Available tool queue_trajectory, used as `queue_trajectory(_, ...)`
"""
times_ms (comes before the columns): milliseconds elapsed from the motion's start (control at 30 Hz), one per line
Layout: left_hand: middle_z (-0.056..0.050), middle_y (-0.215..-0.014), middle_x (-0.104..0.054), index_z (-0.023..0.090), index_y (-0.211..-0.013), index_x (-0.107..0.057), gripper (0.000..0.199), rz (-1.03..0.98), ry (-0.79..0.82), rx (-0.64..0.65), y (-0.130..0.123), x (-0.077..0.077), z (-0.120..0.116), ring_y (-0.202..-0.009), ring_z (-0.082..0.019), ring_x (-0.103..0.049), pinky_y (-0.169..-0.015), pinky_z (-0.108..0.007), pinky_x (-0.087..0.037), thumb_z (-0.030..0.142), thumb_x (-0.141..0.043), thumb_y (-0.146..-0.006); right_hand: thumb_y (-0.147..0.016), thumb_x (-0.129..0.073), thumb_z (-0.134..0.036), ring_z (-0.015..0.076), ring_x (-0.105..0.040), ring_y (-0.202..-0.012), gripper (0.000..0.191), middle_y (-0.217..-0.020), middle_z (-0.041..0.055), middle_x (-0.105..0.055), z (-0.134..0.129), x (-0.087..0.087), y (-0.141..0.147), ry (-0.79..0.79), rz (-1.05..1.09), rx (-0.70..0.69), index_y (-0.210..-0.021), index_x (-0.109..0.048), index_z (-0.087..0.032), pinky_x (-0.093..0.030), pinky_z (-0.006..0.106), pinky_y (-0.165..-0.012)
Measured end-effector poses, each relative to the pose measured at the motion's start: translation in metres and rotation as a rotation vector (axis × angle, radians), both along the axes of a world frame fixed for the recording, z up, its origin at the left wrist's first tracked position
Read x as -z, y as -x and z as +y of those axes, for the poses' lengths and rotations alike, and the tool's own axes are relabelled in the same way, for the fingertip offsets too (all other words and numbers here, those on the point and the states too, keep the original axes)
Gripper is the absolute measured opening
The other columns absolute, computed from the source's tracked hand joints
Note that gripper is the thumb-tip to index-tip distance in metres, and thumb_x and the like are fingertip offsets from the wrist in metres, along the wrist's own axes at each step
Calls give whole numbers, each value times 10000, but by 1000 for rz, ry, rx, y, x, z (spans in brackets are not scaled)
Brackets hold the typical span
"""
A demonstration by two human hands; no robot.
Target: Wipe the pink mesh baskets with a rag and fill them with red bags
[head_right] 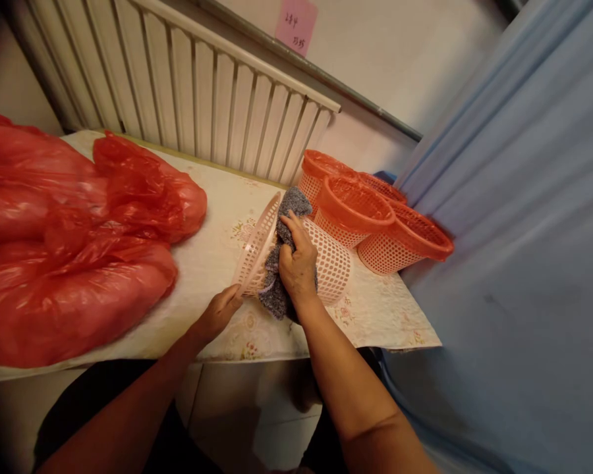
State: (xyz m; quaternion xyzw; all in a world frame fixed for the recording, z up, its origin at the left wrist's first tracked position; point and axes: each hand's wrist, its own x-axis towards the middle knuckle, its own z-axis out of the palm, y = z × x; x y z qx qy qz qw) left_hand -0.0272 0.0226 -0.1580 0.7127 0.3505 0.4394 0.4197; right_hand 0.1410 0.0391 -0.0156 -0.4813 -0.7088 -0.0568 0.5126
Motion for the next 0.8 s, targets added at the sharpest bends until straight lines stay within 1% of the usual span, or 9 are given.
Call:
queue_trajectory(67, -57, -874, -598, 156, -867, -565, 399, -8, -4, -1, 0, 0, -1, -858, -209, -546, -834, -350, -453, 500, -368, -912, -710, -362, -26, 162, -461, -1305, 611, -1387, 7, -521, -5, 0, 5, 6, 10, 9, -1252, -557, -227, -315, 436, -1156)
queue_trajectory(133, -50, -854, -590, 160, -880, -565, 402, -20, -11, -5, 1, 0, -4, -852, -209, -542, -826, -342, -452, 504, -360, -914, -721, -352, -25, 167, -427, -1333, 631, -1422, 3, -482, -19, 7, 14, 6, 2, 24, -1287, -529, -241, -303, 459, -1160)
queue_trajectory(300, -31, -802, -565, 156, -901, -563, 394, -52, -27, -24, 4, 1, -10, -767, -178, -520, -749, -299, -440, 489, -354, -928, -760, -339, -20, 211, -291, -1414, 685, -1525, 16, -320, -58, 43, 43, -49, -109, 57, -1400, -403, -255, -261, 523, -1169)
queue_trajectory(367, -20, -771, -549, 156, -903, -560, 403, -62, -37, -49, 4, 0, -10, -730, -166, -500, -707, -287, -433, 495, -344, -929, -778, -353, -23, 235, -248, -1430, 682, -1557, 30, -242, -64, 54, 47, -74, -193, 62, -1422, -369, -250, -267, 539, -1162)
queue_trajectory(433, -10, -754, -539, 160, -879, -556, 387, -67, -41, -79, 4, -2, -10, -722, -159, -488, -691, -281, -425, 485, -352, -927, -791, -359, -22, 241, -235, -1434, 673, -1570, 42, -199, -61, 58, 46, -89, -260, 65, -1427, -360, -241, -278, 540, -1156)
queue_trajectory(533, -1, -751, -536, 165, -818, -538, 359, -75, -28, -82, 4, -5, -9, -737, -155, -493, -692, -271, -413, 462, -368, -926, -798, -336, -1, 217, -269, -1422, 653, -1547, 67, -268, -52, 56, 31, -91, -286, 54, -1412, -385, -217, -295, 511, -1156)
queue_trajectory(633, 15, -705, -490, 170, -765, -504, 367, -78, -10, -77, 4, -7, -10, -701, -145, -474, -651, -259, -388, 475, -368, -918, -807, -324, 3, 195, -317, -1401, 616, -1505, 75, -358, -48, 56, 4, -92, -243, 81, -1370, -449, -214, -318, 487, -1148)
queue_trajectory(700, 24, -681, -450, 174, -748, -487, 372, -78, -3, -72, 4, -7, -11, -672, -139, -448, -626, -255, -370, 484, -367, -914, -797, -329, -1, 192, -351, -1384, 599, -1482, 78, -397, -49, 61, -20, -86, -184, 163, -1333, -494, -213, -327, 487, -1139)
queue_trajectory(800, 30, -672, -420, 181, -732, -465, 369, -81, -5, -60, 4, -7, -12, -653, -135, -425, -610, -253, -356, 492, -371, -907, -760, -339, -13, 200, -384, -1364, 596, -1455, 86, -435, -59, 73, -59, -68, -83, 352, -1290, -541, -198, -317, 505, -1133)
